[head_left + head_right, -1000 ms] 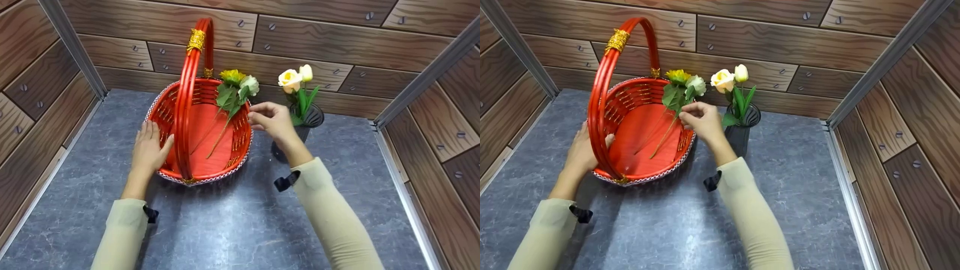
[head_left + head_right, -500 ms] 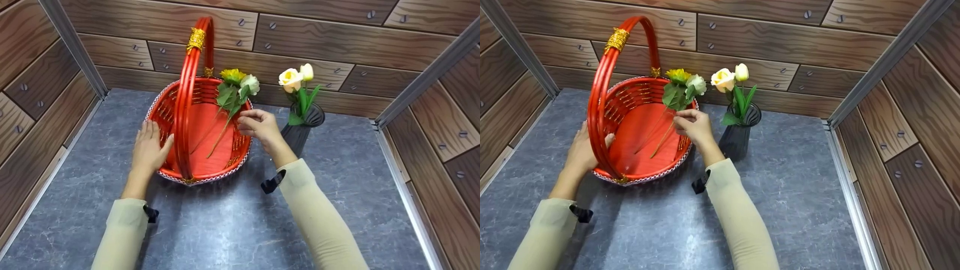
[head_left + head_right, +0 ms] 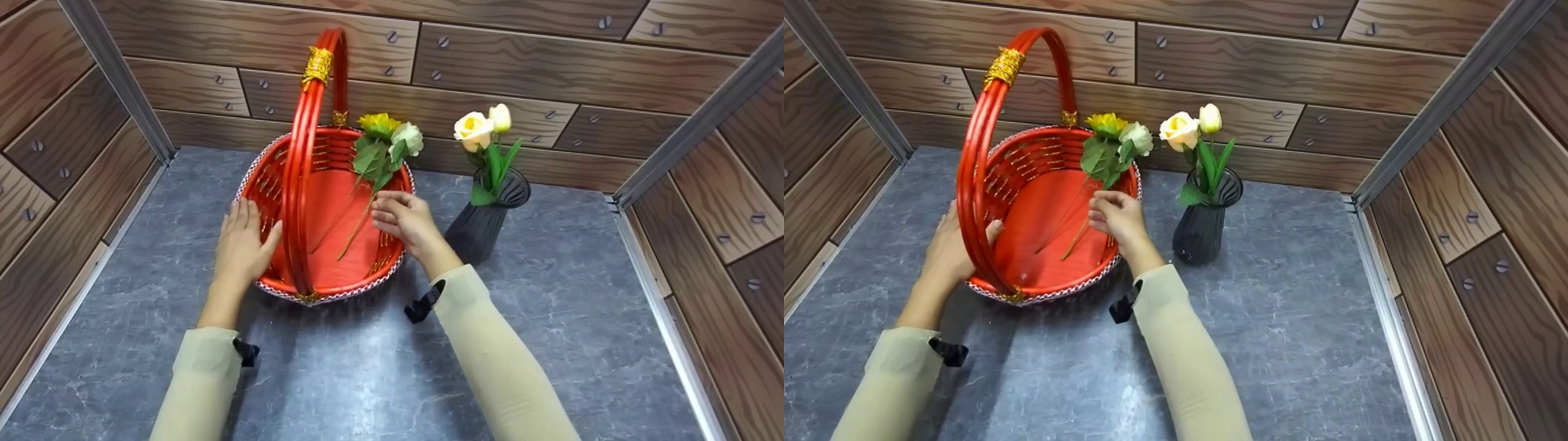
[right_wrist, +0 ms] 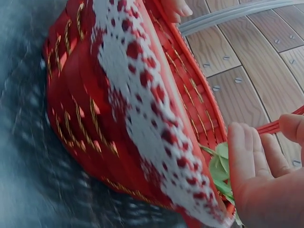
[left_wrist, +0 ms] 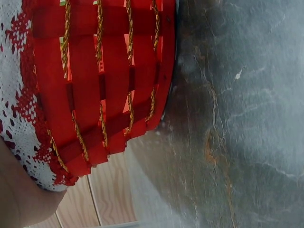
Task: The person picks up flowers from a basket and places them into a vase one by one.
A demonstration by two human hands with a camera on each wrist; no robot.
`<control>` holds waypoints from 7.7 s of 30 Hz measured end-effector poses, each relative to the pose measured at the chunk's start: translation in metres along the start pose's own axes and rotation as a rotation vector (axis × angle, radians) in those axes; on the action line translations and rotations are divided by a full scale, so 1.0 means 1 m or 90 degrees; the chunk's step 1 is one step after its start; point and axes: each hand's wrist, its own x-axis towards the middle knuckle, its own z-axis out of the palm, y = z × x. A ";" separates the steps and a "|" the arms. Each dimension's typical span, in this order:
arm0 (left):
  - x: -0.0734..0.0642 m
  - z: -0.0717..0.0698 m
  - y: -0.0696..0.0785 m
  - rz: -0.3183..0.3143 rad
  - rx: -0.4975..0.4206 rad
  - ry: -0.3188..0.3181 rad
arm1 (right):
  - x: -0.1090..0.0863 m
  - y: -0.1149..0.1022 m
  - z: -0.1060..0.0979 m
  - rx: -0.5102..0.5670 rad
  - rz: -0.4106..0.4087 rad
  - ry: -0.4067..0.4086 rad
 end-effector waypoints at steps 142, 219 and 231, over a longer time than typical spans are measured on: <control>0.001 0.001 -0.001 0.003 0.009 0.003 | 0.022 0.013 0.021 0.221 0.044 0.076; -0.002 -0.001 -0.002 0.012 0.008 -0.004 | -0.085 -0.083 -0.053 0.015 -0.280 0.046; -0.002 -0.002 -0.002 0.014 0.003 0.000 | -0.083 -0.092 -0.085 0.055 -0.287 0.121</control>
